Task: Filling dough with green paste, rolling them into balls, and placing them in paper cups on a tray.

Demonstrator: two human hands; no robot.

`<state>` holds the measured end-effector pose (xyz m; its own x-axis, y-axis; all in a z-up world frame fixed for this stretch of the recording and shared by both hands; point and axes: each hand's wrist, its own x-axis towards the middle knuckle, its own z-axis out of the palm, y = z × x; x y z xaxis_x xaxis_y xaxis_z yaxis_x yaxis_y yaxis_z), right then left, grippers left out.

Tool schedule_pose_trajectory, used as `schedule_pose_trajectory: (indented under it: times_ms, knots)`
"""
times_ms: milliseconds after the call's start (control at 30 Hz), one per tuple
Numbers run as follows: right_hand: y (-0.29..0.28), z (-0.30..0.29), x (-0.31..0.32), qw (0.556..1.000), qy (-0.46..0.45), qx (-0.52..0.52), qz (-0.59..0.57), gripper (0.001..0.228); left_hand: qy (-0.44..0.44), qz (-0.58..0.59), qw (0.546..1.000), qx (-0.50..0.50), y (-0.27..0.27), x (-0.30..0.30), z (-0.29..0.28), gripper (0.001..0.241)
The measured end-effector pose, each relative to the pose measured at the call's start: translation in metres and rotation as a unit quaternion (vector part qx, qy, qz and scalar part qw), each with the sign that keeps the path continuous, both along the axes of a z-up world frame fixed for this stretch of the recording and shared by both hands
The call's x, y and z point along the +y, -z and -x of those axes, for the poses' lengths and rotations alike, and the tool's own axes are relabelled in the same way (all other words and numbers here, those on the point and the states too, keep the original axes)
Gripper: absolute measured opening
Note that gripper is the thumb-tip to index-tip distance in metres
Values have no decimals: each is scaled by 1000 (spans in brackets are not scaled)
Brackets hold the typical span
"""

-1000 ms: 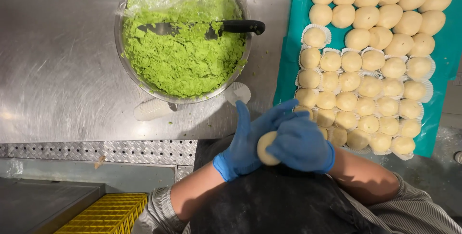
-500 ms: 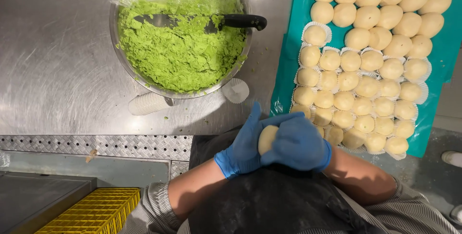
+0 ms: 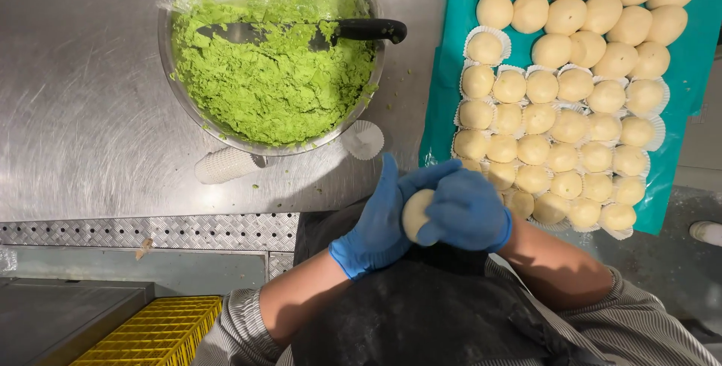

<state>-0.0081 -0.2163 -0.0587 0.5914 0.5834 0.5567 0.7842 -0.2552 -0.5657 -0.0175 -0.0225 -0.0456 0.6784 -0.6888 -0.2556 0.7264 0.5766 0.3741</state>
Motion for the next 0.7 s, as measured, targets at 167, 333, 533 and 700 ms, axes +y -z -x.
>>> schedule_pose_trajectory:
  times_ms: [167, 333, 533, 700]
  knots:
    - [-3, 6, 9, 983, 115, 141, -16, 16, -72, -117, 990, -29, 3, -6, 1, 86]
    - [-25, -4, 22, 998, 49, -3, -48, 37, -13, 129, 991, 42, -4, 7, -10, 90]
    - [47, -8, -4, 977, 165, 127, 41, 13, 66, -327, 887, -321, 18, 29, -25, 64]
    - [108, -31, 8, 944, 235, 217, 82, 17, 65, -494, 788, -362, 99, 62, -37, 53]
